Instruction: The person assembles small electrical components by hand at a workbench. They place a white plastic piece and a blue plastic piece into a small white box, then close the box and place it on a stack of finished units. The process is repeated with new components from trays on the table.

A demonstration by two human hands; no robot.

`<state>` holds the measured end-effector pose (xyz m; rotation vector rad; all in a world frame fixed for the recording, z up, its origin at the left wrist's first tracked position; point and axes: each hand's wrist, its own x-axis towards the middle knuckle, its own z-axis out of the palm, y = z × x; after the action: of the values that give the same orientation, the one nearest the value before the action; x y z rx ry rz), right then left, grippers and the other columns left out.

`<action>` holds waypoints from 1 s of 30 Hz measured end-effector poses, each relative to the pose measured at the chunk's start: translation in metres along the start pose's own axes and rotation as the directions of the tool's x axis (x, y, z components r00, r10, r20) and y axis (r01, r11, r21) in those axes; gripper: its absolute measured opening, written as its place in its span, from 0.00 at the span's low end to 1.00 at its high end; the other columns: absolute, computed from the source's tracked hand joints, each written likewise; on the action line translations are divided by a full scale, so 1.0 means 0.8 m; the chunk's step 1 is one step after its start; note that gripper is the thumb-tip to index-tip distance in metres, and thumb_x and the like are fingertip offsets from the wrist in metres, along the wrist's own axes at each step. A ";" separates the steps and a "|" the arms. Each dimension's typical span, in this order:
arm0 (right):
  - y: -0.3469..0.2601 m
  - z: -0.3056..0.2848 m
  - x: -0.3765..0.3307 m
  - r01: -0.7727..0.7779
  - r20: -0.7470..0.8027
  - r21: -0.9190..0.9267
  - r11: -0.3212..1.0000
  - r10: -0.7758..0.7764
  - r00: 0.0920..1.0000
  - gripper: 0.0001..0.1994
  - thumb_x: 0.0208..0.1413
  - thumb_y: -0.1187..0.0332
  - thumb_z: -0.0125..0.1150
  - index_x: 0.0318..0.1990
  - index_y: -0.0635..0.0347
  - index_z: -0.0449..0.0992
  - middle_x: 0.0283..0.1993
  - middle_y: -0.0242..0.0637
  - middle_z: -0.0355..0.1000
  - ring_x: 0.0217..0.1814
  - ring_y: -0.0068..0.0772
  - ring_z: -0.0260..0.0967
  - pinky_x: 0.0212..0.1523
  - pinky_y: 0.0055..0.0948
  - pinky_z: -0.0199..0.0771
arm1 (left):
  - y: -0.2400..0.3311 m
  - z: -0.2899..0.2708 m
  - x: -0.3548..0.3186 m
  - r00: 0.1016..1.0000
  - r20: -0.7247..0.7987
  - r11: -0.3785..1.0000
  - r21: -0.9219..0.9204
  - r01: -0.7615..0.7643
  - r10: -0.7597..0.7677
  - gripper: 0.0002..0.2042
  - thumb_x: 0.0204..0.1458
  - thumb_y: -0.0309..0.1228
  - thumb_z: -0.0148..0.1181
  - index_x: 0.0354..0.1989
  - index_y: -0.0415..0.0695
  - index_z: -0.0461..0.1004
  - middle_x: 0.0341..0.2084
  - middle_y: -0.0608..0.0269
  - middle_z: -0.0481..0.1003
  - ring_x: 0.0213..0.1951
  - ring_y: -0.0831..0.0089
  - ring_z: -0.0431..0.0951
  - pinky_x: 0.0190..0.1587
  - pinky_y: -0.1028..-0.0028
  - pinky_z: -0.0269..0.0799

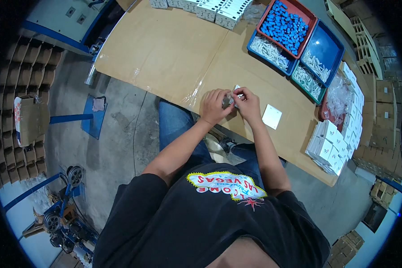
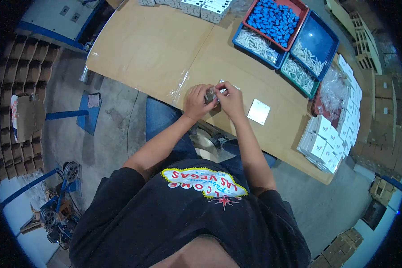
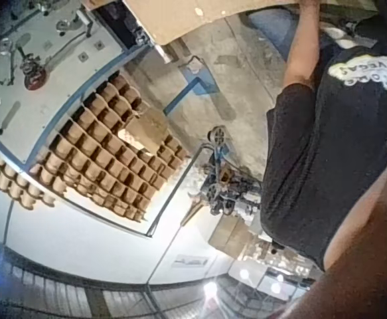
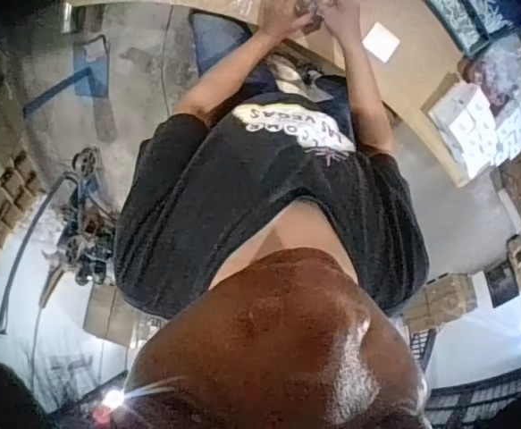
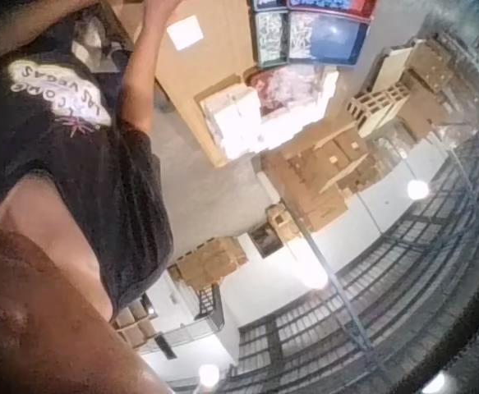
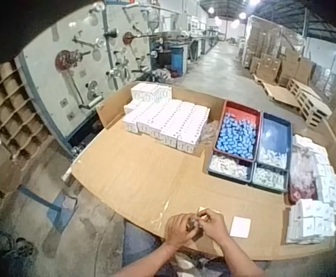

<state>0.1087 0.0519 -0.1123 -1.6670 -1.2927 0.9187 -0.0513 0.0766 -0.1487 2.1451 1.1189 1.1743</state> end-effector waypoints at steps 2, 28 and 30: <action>-0.004 0.007 -0.005 0.117 0.012 -0.105 0.988 -0.116 0.993 0.08 0.58 0.68 0.68 0.38 0.65 0.82 0.35 0.37 0.76 0.29 0.29 0.70 0.32 0.27 0.70 | -0.003 0.000 -0.002 1.000 0.010 1.000 0.002 0.010 -0.010 0.23 0.43 0.34 0.73 0.48 0.43 0.75 0.41 0.55 0.77 0.43 0.53 0.77 0.46 0.59 0.72; 0.177 -0.346 0.085 -0.514 -0.780 -0.450 0.730 -0.041 0.624 0.13 0.59 0.59 0.64 0.44 0.55 0.84 0.44 0.45 0.82 0.50 0.49 0.79 0.50 0.47 0.75 | -0.006 0.011 -0.004 0.996 0.092 0.995 0.095 -0.006 -0.003 0.19 0.57 0.34 0.61 0.56 0.39 0.74 0.39 0.51 0.76 0.41 0.52 0.76 0.47 0.57 0.70; 0.180 -0.357 0.094 -0.565 -0.766 -0.463 0.683 0.013 0.643 0.14 0.57 0.58 0.64 0.45 0.54 0.84 0.45 0.44 0.82 0.51 0.49 0.79 0.52 0.50 0.74 | -0.006 0.010 -0.004 0.995 0.097 0.995 0.102 -0.012 0.002 0.19 0.57 0.33 0.62 0.56 0.38 0.73 0.39 0.51 0.76 0.41 0.53 0.76 0.47 0.59 0.71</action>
<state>0.4364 0.0575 -0.1339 -2.5387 -0.7825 -0.1767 -0.0481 0.0768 -0.1580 2.2588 1.1529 1.0243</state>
